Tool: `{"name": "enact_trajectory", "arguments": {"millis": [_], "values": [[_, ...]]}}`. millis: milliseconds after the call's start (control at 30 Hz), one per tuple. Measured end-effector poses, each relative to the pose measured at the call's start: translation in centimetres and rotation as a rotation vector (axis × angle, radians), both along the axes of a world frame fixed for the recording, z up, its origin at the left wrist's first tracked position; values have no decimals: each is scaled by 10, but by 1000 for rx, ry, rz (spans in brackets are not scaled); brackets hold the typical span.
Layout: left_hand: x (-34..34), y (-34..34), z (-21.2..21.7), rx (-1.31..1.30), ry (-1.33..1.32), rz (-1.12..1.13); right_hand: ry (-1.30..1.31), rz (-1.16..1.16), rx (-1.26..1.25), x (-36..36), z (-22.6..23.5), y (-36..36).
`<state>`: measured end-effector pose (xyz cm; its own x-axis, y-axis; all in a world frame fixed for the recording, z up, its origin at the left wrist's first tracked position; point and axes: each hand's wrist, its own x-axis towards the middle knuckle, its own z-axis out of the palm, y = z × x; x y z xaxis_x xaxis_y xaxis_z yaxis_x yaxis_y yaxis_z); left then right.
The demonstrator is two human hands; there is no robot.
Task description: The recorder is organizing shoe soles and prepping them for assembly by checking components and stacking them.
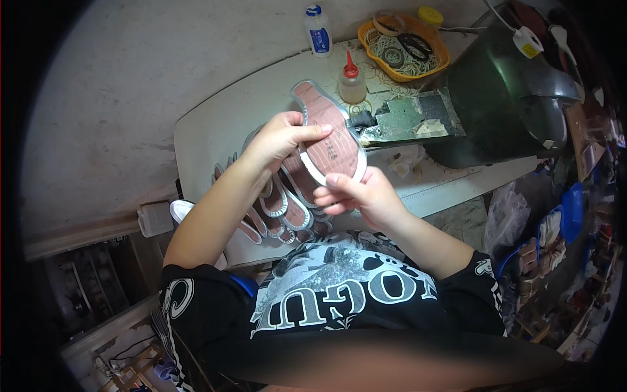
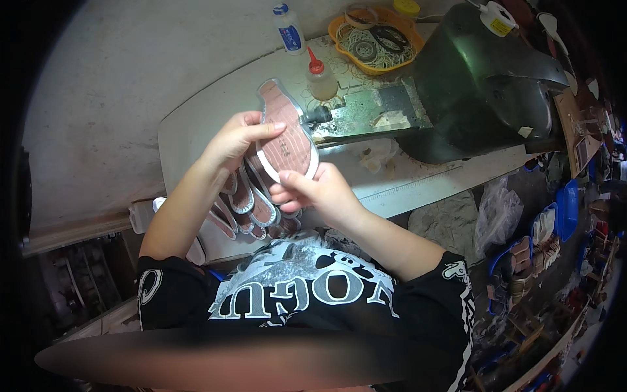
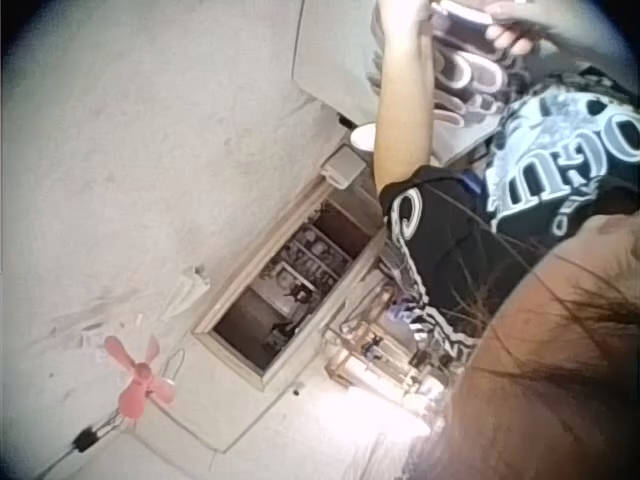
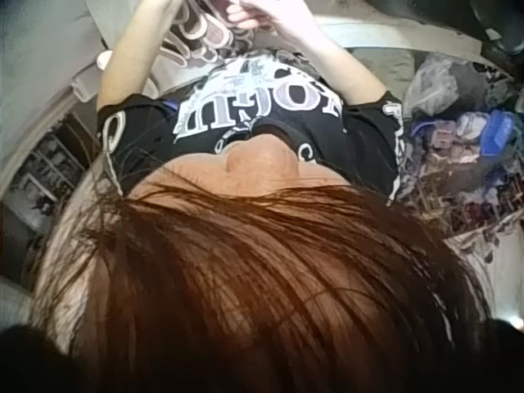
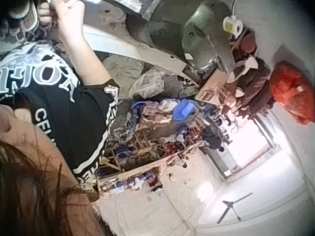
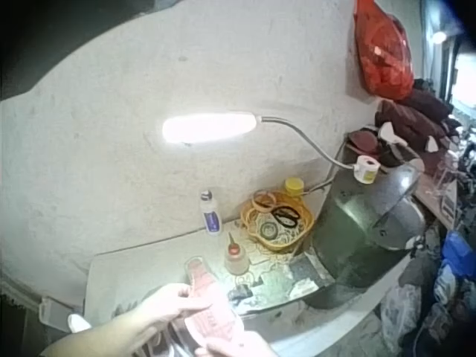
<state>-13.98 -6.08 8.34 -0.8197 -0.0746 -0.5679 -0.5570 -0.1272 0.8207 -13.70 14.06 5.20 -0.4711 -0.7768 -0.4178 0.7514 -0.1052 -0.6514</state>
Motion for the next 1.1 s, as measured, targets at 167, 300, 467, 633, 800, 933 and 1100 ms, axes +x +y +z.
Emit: {"name": "enact_trajectory", "arguments": {"millis": [167,300,467,633,800,933,1100], "values": [[-17,-9,5,-513,29,-38,-25,-144,-75,-2,-5,-10],[-59,-52,-9,-674,391,-685,-84,-178,-93,-8,1,-16],[-83,-53,3,-286,149,-903,-104,-209,-36,-11,15,-16],[-67,-55,15,-542,285,-928,-97,-179,15,-16,15,-15],[-37,-44,26,-491,120,-777,-129,-149,18,-21,19,-12],[-21,-34,32,-586,40,-711,-106,-106,21,-27,19,-11],[2,-15,16,-436,-43,-488,-49,-95,42,-32,16,-8]]}}
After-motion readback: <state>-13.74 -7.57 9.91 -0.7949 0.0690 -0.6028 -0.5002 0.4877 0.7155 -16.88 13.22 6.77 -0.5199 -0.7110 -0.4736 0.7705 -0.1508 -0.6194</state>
